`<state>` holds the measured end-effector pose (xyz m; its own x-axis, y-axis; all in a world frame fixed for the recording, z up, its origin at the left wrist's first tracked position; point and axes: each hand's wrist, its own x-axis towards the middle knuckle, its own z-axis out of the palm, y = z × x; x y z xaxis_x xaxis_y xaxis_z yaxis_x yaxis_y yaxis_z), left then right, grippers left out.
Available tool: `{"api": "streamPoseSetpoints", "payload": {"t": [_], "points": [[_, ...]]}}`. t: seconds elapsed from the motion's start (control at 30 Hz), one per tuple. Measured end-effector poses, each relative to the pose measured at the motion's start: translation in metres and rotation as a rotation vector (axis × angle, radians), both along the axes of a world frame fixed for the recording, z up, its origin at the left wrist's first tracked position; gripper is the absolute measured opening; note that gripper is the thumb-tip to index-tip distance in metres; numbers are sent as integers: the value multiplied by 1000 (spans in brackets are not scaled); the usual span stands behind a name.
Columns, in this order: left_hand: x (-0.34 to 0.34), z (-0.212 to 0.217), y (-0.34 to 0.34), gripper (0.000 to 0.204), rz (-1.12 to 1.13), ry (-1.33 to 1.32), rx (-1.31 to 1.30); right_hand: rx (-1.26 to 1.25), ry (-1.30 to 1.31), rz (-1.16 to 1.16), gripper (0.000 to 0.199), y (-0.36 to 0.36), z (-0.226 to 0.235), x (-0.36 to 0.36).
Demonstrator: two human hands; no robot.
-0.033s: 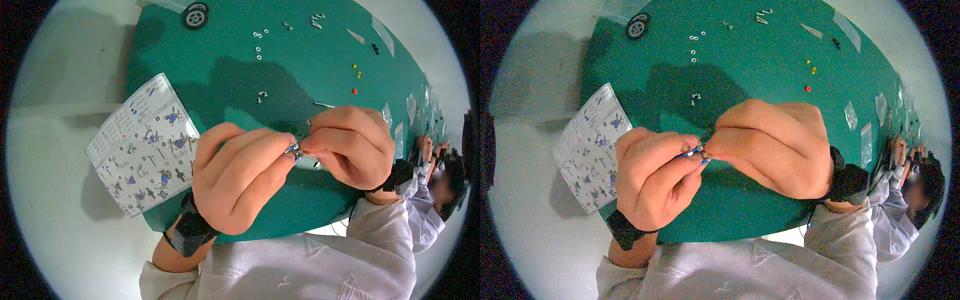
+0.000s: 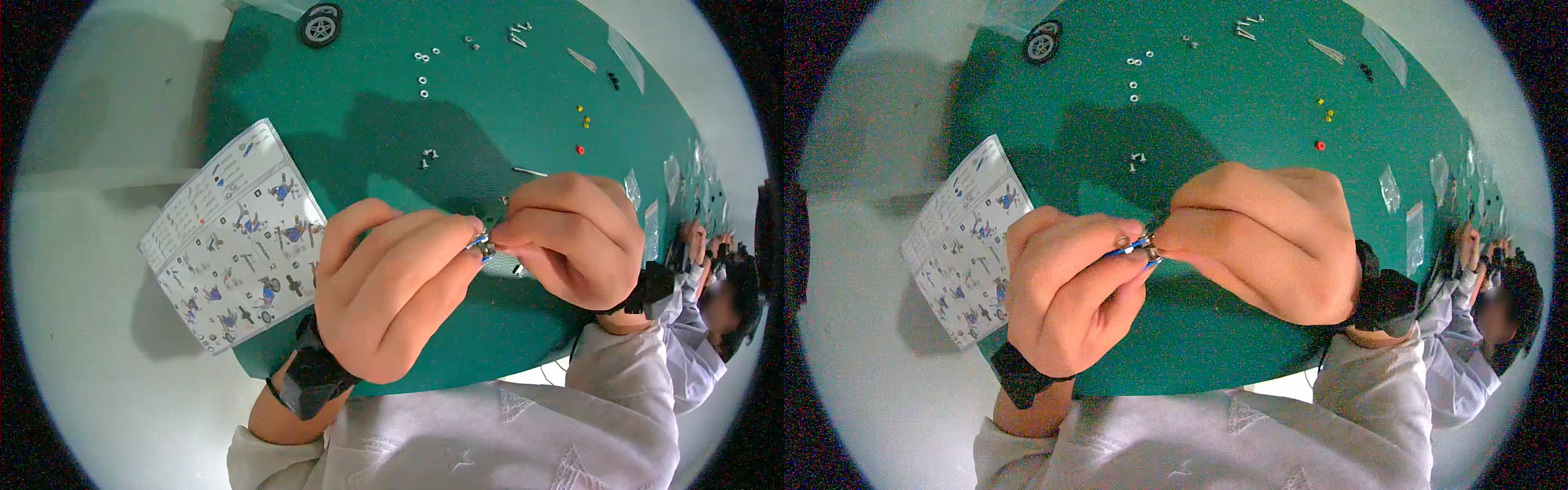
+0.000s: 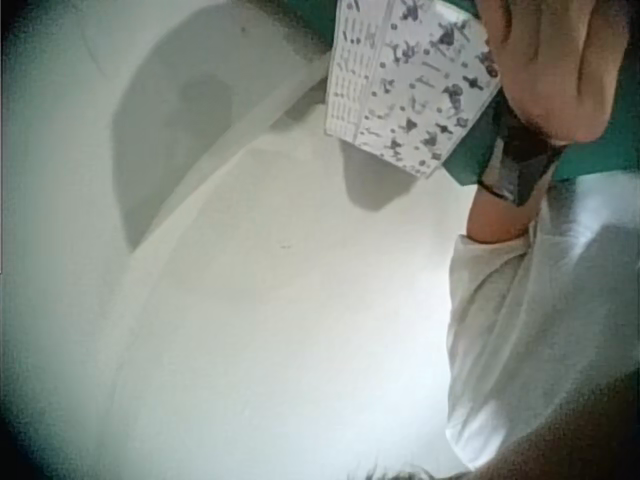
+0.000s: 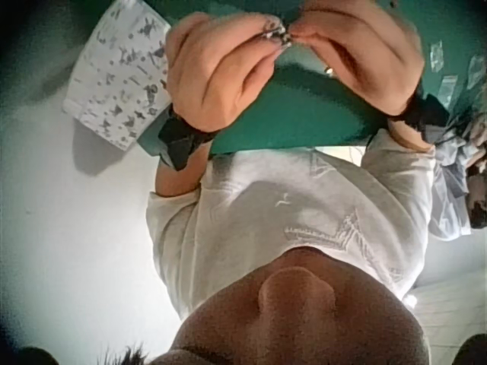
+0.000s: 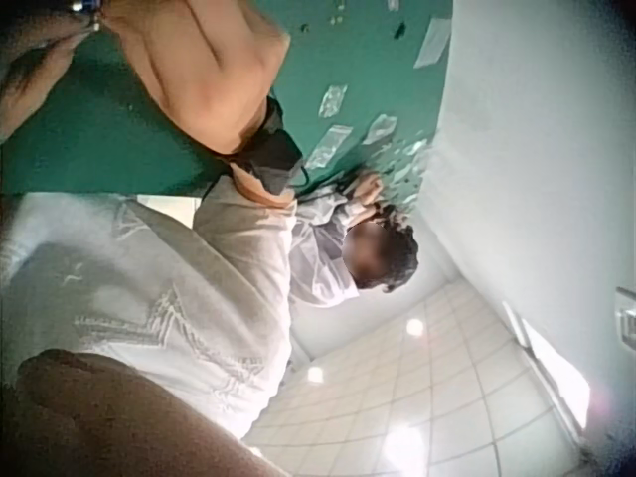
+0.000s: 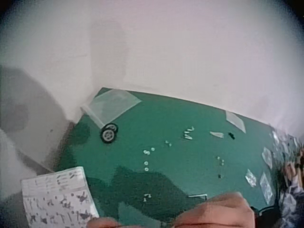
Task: The person assembles a toy motorcycle by joining metal plates and blue plastic pieces, inserting screws, and tightening them by hand. They consult the instruction manual and pick up small nuts and bolts from the table to attach a metal bracket to the frame.
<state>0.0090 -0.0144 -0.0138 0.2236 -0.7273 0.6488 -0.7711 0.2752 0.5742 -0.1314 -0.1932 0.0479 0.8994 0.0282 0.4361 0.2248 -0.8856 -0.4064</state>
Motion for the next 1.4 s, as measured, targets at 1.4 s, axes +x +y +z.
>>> {"api": "streamPoseSetpoints", "payload": {"t": [1.4], "points": [[-2,-3,-2,29,61,117,-64,487,106,-106,20,14,-11,-5]]}}
